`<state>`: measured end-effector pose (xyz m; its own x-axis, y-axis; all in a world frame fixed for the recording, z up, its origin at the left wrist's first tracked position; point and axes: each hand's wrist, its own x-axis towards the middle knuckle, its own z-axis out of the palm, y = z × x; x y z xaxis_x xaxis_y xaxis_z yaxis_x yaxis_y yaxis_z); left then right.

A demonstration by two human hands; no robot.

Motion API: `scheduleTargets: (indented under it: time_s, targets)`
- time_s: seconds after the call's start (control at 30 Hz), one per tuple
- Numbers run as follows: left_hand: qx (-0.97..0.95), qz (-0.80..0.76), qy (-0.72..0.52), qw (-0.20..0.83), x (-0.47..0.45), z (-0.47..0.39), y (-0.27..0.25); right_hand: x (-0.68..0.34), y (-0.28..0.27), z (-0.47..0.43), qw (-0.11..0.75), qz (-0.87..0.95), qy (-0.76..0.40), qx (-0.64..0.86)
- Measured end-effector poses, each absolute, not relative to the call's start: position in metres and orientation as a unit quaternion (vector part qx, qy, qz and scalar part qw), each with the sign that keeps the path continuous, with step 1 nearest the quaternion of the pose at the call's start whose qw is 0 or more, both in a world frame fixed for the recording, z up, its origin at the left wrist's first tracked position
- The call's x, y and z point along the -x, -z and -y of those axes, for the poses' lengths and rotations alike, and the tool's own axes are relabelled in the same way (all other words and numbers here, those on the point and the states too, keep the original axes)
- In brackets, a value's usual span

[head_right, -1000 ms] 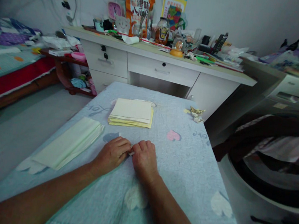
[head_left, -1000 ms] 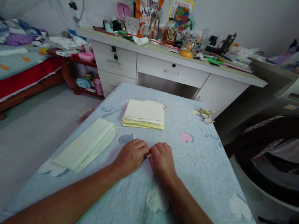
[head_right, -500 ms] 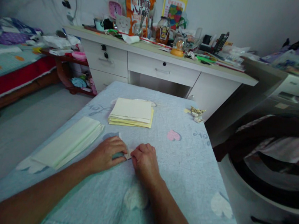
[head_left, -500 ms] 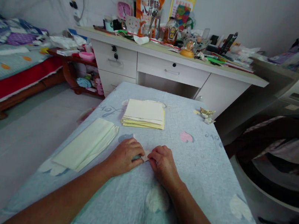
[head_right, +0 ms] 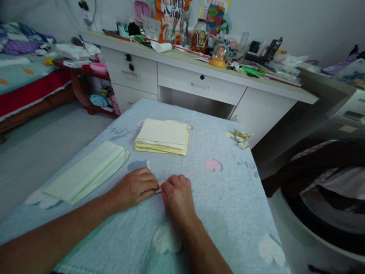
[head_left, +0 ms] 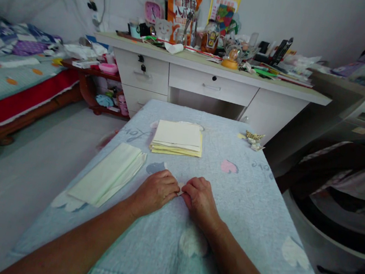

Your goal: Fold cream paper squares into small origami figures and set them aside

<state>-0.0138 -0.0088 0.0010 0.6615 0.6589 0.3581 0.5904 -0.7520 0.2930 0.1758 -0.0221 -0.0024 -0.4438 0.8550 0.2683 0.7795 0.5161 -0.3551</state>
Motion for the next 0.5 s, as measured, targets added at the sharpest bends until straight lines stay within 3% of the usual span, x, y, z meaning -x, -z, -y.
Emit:
scheduleTargets:
  time_s: [0.5]
  targets:
    - [-0.864, -0.400, -0.253, 0.172, 0.0108, 0.0082, 0.0038, -0.1722, 0.0025, 0.0229, 0.227, 0.813, -0.139, 0.518]
